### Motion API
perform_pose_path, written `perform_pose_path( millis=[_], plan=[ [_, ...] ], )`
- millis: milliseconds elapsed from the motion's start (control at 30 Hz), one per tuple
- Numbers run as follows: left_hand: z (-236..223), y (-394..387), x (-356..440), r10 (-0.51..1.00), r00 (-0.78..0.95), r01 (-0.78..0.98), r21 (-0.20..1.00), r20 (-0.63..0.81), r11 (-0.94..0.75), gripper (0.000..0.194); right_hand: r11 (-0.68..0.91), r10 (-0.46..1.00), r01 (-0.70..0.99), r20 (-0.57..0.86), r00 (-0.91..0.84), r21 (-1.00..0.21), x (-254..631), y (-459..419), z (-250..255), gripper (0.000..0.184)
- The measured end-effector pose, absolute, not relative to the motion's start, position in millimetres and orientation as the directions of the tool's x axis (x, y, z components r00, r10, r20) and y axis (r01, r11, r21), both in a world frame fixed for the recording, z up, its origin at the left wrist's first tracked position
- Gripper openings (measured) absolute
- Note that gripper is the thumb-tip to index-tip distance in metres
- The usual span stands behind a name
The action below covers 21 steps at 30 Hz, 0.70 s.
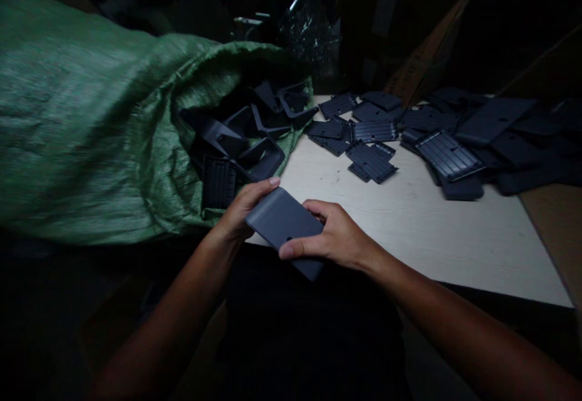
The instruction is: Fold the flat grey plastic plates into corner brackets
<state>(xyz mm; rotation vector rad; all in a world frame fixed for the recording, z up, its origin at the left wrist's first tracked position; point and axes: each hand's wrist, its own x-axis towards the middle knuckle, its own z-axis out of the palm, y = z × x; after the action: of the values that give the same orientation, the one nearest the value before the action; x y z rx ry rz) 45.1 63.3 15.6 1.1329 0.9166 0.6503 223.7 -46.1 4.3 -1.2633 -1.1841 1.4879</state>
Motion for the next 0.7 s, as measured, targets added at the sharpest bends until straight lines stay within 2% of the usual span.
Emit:
perform_pose_path(
  millis=[100, 233, 333, 433, 567, 633, 700],
  plan=[
    [20, 61, 49, 0.809, 0.514, 0.124, 0.958, -0.284, 0.257, 0.057, -0.117, 0.972, 0.146, -0.144, -0.188, -0.982, 220, -54, 3, 0.056],
    [25, 58, 54, 0.812, 0.549, 0.220, 0.972, -0.195, 0.085, 0.060, -0.049, 0.974, 0.197, -0.090, -0.207, -0.979, 216, -60, -4, 0.051],
    [34, 60, 55, 0.809, 0.584, 0.126, 0.992, -0.074, 0.000, 0.055, 0.002, 0.979, 0.242, -0.048, -0.200, -0.970, 218, -63, -7, 0.047],
    [42, 66, 46, 0.796, 0.605, -0.045, 0.999, 0.012, 0.019, 0.044, 0.128, 0.977, 0.272, 0.075, -0.198, -0.954, 224, -66, -8, 0.038],
    [37, 65, 21, 0.880, 0.459, -0.242, 0.970, 0.121, -0.008, 0.037, 0.268, 0.963, 0.313, 0.247, -0.106, -0.911, 234, -66, -9, 0.033],
    [30, 57, 12, 0.836, 0.529, -0.267, 0.964, 0.147, 0.000, 0.052, 0.276, 0.960, 0.305, 0.274, -0.050, -0.911, 236, -62, -10, 0.031],
    [24, 46, 10, 0.682, 0.724, -0.206, 0.976, 0.108, 0.065, 0.072, 0.284, 0.956, 0.285, 0.291, -0.018, -0.916, 233, -56, -10, 0.030]
  ],
)
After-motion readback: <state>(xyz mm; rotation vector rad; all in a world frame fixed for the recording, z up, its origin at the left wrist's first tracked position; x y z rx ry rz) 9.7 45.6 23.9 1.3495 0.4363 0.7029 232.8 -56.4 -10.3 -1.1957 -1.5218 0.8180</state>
